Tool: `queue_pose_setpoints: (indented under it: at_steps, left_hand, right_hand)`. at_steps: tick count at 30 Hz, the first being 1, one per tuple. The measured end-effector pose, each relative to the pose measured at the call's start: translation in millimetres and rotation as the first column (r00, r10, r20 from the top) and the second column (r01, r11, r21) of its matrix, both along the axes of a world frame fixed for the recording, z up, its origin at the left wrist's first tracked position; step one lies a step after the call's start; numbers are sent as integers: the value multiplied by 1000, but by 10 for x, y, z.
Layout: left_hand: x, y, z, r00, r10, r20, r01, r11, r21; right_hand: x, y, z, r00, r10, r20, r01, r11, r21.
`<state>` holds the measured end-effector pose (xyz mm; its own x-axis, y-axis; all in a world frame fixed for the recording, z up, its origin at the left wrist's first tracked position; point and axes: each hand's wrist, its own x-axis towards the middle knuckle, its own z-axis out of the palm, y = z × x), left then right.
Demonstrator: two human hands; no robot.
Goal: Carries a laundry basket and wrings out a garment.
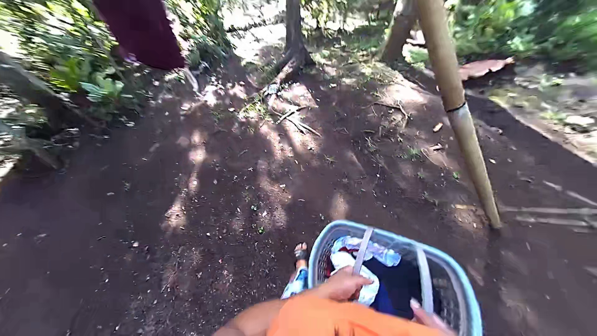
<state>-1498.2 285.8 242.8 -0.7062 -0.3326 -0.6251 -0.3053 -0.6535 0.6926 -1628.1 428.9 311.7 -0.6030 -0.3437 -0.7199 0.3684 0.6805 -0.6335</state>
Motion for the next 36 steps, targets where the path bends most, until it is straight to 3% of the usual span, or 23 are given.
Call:
queue_pose_setpoints:
  at_steps: [4, 7, 10, 13, 18, 23, 30, 36]
  left_hand:
    - [-377, -922, 223, 956, -271, -107, 268, 962, -41]
    - [-624, -1488, 454, 909, -385, -157, 373, 922, -100]
    - [-878, -1972, 700, 849, -508, -147, 488, 859, -152]
    - [-1066, -2424, 773, 810, -576, -109, 553, 813, -185]
    - [-1328, -3433, 569, 834, -551, 17, 530, 793, -299]
    - [-1687, -4634, 296, 877, -471, 100, 476, 818, -322]
    - [-1938, -5817, 108, 876, -479, 62, 478, 840, -255]
    - [-1885, -7209, -422, 926, -367, 87, 376, 917, -130]
  right_hand:
    - [-101, -490, 7, 956, -271, -110, 264, 962, -74]
    - [-98, -908, 250, 921, -390, -3, 384, 909, -159]
    - [-12, -1384, 572, 899, -437, -35, 430, 895, -121]
    - [-72, -1769, 478, 852, -521, 43, 516, 824, -234]
    - [-480, -2811, -36, 819, -543, 183, 572, 753, -325]
    - [-1181, -3943, -542, 920, -326, 219, 385, 858, -341]
    - [-1465, -5057, -826, 890, -411, 199, 456, 818, -349]
    - [-1524, -6477, -1144, 872, -449, 193, 488, 821, -296]
